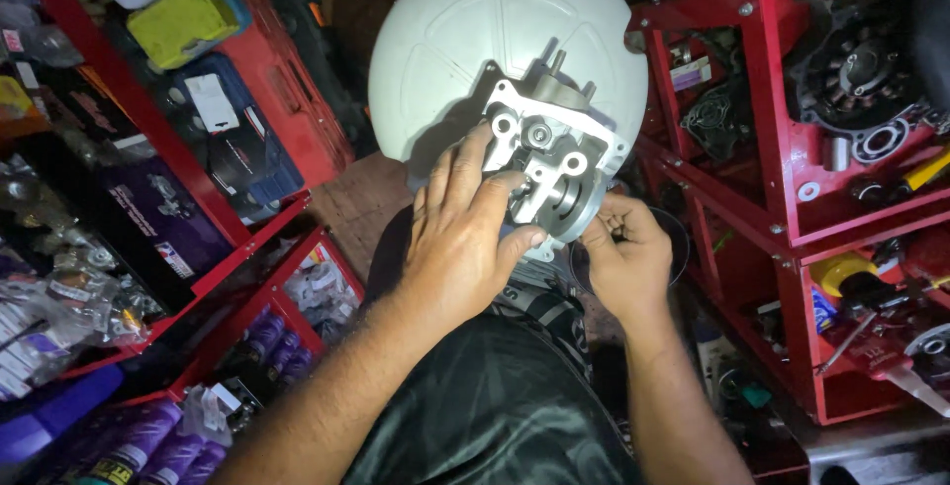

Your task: The person applies lubricant to a small cylindrical mechanical part using a spray can. They then pick up a larger metal assembly, possibly a brake caliper, and manipulate its internal components by hand, pressing and adjusting the parts while holding the assembly over a white bucket.

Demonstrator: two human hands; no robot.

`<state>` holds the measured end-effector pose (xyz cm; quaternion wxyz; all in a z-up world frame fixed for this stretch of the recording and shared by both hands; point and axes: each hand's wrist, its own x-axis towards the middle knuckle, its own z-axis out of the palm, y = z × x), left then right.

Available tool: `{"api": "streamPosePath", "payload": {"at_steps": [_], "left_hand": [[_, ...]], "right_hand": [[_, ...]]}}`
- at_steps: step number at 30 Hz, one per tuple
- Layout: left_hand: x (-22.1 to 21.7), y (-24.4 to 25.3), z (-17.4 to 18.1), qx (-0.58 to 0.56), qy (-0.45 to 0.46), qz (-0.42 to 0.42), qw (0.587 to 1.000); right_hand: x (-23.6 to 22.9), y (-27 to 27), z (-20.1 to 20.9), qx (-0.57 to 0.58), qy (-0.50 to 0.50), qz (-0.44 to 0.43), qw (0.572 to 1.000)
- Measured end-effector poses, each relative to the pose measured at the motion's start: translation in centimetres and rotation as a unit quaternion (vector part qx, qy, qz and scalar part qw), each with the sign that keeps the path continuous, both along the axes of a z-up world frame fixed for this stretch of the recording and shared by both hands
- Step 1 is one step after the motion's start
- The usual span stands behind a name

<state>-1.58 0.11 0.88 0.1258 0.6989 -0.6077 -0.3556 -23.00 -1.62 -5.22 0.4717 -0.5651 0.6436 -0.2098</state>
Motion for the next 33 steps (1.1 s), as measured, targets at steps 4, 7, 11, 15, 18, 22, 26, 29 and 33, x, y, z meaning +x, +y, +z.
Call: {"api": "streamPosePath", "payload": {"at_steps": [4, 7, 11, 15, 18, 22, 26, 29, 33], "left_hand": [[0.1, 0.4, 0.0, -0.059, 0.014, 0.013, 0.998], [0.1, 0.3, 0.1, -0.084, 0.0, 0.006, 0.996], [0.1, 0.3, -0.1, -0.092, 0.003, 0.007, 0.996], [0.6, 0.1, 0.4, -0.109, 0.035, 0.019, 0.993], [0.4, 0.2, 0.7, -0.107, 0.008, 0.003, 0.994], [-0.3, 0.0, 1.5, -0.07, -0.049, -0.011, 0.996], [-1.0, -0.2, 1.7, -0.04, -0.099, -0.027, 0.994], [-1.2, -1.2, 2.3, -0.007, 0.012, 0.029, 0.999], [-1.5, -1.0, 2.2, 0.003, 0.02, 0.048, 0.999]], "right_hand": [[0.0, 0.3, -0.8, 0.033, -0.098, -0.029, 0.994], [0.1, 0.0, -0.4, 0.045, -0.104, -0.002, 0.994], [-0.1, -1.4, 1.4, 0.082, -0.055, 0.043, 0.994], [-0.4, -2.1, 1.7, 0.1, -0.029, 0.058, 0.993], [-0.3, -2.1, 1.9, 0.084, -0.019, 0.073, 0.994], [0.3, -1.3, 1.0, 0.069, -0.116, 0.003, 0.991], [0.3, -0.8, 0.5, 0.07, -0.093, -0.004, 0.993], [-0.1, -1.1, 0.6, 0.065, -0.103, 0.047, 0.991], [-0.2, -1.5, 0.2, 0.09, -0.077, 0.063, 0.991]]}}
